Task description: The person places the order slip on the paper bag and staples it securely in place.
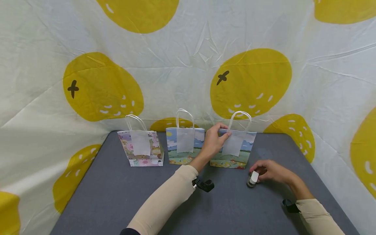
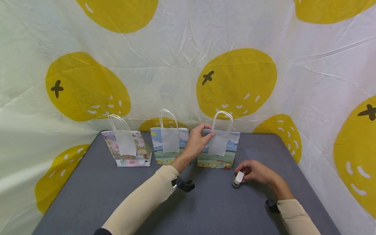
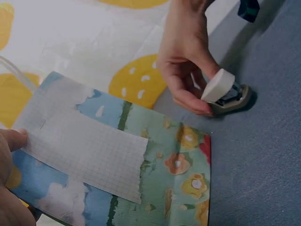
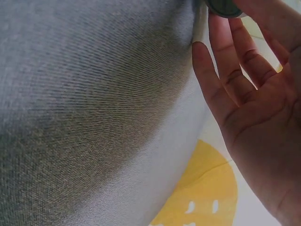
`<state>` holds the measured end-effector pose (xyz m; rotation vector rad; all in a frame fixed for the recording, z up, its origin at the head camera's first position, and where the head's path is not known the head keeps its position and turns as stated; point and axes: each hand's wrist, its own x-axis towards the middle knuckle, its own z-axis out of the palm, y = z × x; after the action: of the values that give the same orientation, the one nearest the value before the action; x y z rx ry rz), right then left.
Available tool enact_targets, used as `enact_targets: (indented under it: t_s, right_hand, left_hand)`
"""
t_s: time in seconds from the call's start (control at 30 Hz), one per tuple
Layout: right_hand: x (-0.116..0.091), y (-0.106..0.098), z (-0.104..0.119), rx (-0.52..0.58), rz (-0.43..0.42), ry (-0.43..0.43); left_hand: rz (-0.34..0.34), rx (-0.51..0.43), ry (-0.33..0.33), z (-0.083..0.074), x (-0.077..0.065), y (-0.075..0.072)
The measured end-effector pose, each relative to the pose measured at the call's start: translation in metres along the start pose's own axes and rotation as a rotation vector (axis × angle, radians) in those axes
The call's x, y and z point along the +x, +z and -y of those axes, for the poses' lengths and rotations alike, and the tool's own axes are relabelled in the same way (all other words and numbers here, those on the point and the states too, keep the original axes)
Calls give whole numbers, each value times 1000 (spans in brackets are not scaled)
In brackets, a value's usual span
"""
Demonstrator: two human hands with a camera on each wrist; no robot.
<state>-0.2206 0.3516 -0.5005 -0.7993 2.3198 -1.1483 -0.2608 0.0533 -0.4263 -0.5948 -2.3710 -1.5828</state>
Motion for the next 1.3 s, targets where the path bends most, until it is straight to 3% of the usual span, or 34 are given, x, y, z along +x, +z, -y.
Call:
enact_targets:
  t_s: [0.3, 0.4, 0.57, 0.7, 0.9, 1.0, 1.13, 1.3]
  right_hand:
    - [2, 5, 4, -12, 36, -25]
    - [1, 2, 14, -44, 67, 7]
    - [-2, -3, 40, -195, 88, 105]
    - [-1, -5, 65, -328, 37, 164]
    - [6, -1, 97, -364, -92, 76]
    - [10, 1, 110, -391, -142, 76]
    - [15, 2, 121, -452, -188, 97]
    - [19, 4, 125, -462, -189, 109]
  left_hand:
    - [34, -13, 42, -5, -2, -10]
    - [44, -15, 55, -8, -3, -14]
    - [51, -16, 86, -12, -6, -20]
    - [40, -23, 134, -17, -8, -28]
    - [15, -8, 183, -24, -14, -45]
    - [7, -5, 196, -25, -18, -54]
    - [33, 25, 182, -25, -21, -60]
    - [113, 47, 133, -21, -27, -59]
